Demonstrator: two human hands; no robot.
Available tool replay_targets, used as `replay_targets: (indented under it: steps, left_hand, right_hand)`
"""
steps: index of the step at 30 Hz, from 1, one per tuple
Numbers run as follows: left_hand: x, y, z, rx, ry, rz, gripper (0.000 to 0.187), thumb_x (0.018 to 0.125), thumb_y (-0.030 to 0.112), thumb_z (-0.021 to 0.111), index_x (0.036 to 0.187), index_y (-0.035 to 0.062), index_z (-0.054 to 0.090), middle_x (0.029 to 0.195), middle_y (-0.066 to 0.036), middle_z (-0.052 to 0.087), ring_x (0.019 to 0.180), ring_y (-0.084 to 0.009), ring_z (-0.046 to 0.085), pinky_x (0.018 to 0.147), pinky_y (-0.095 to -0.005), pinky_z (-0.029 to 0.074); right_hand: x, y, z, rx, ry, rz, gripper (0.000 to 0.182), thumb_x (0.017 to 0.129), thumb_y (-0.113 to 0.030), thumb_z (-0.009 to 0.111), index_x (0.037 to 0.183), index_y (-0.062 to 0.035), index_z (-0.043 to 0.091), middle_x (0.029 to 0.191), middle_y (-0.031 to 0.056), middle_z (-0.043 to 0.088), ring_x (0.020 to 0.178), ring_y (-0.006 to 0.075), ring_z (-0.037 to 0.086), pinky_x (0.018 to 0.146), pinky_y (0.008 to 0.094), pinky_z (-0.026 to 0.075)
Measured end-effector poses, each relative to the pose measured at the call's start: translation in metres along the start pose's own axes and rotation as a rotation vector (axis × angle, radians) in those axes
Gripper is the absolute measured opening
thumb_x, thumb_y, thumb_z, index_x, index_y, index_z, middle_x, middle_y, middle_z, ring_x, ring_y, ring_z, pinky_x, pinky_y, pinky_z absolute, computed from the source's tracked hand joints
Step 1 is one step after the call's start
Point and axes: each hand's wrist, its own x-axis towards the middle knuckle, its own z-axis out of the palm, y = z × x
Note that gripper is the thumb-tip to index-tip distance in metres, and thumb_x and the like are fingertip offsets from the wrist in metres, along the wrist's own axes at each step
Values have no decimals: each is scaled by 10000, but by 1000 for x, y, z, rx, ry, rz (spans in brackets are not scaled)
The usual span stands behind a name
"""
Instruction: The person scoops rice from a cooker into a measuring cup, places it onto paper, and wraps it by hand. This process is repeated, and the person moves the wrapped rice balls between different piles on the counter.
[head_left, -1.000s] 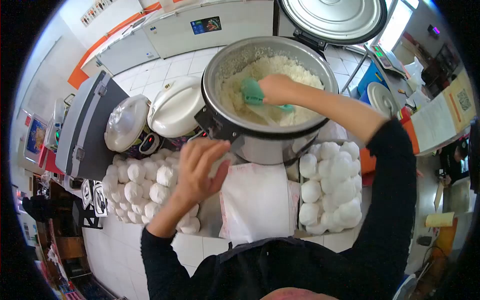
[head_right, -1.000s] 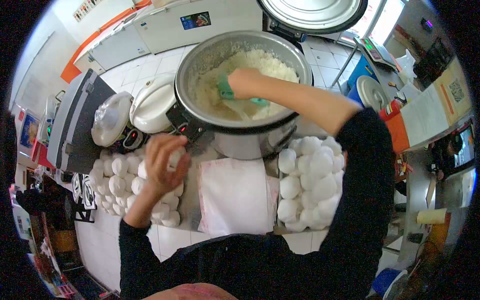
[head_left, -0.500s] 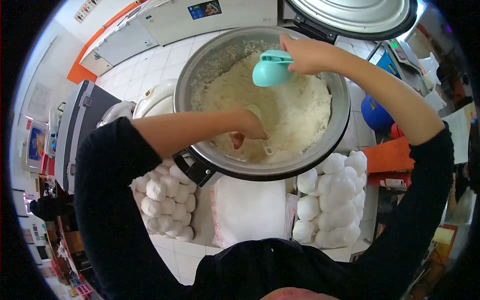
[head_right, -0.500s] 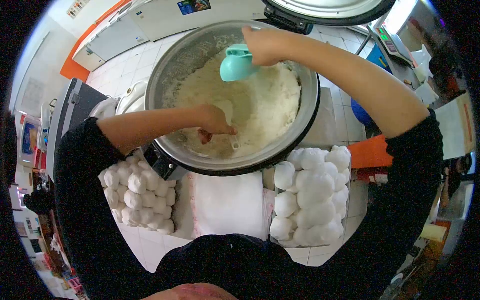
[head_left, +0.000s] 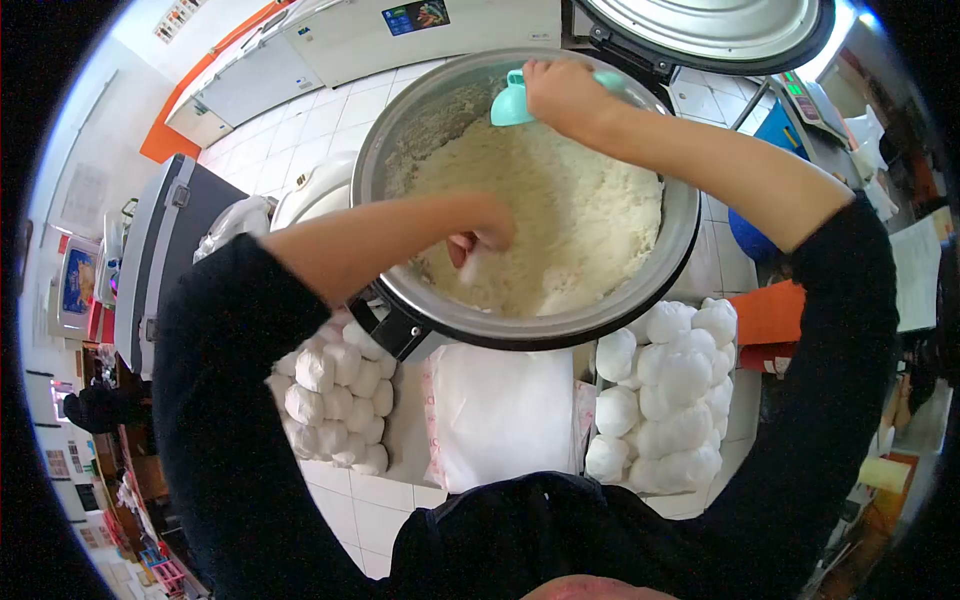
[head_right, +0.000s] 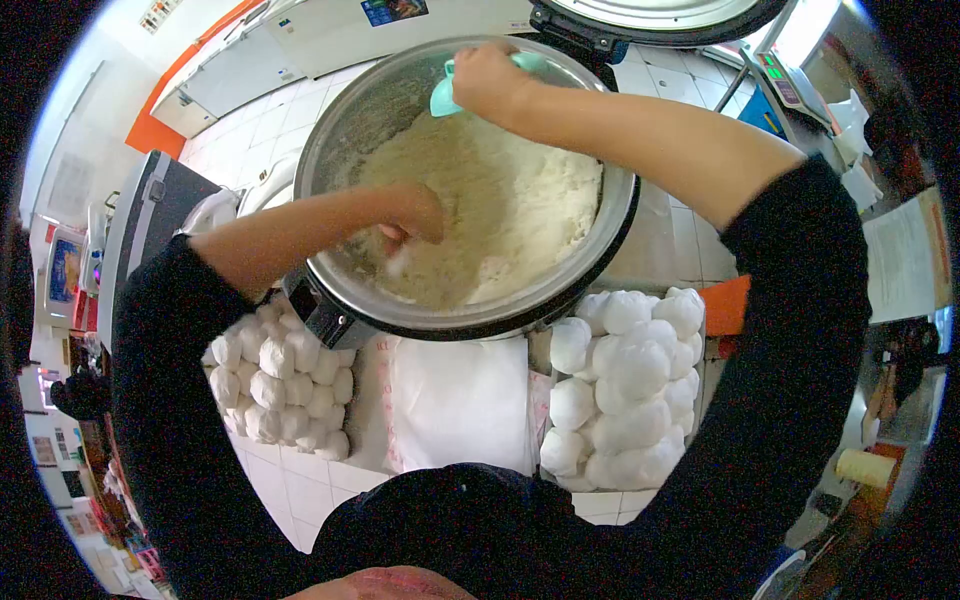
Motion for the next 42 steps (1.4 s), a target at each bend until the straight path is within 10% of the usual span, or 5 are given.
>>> replay_targets:
  steps: [8,10,12,31,42]
  left_hand:
    - [-222,-59,4,644,711,216,218,585,-5,616,802,-11,598,877,-166,570,898,-321,535,831,-390,430]
    - [-256,-102,43,428,1228,588,200,736,77,579,925,16,565,670,-58,471,553,-142,479,485,-262,412]
    - [-299,-88,84,-851,1014,329,228,906,208,439,1004,31,544,563,9,372,399,-53,309,350,-197,258]
    - [-261,-104,196,-1735,790,736,300,934,295,406,973,15,508,542,48,332,370,-12,229,314,-177,152]
    - [-193,-38,125,-1634,609,877,292,949,327,384,919,59,497,558,61,327,384,-18,247,328,-189,181]
  right_hand:
    - [24,-21,5,321,-341,-122,118,634,-117,665,744,-82,692,768,107,661,735,268,651,586,420,527]
    - [27,-25,-6,381,-391,-185,107,633,-105,658,731,-73,687,729,124,655,711,268,653,588,395,526]
    - [25,-40,-27,450,-514,-276,107,622,-80,643,718,-45,675,671,138,638,673,290,645,570,376,513]
    - [-38,-4,-141,968,-839,-125,235,689,-144,525,763,57,623,794,266,609,732,413,584,660,448,469]
    - [-67,43,-115,1881,-773,726,354,867,-353,548,980,-17,541,627,25,451,412,70,384,365,230,333]
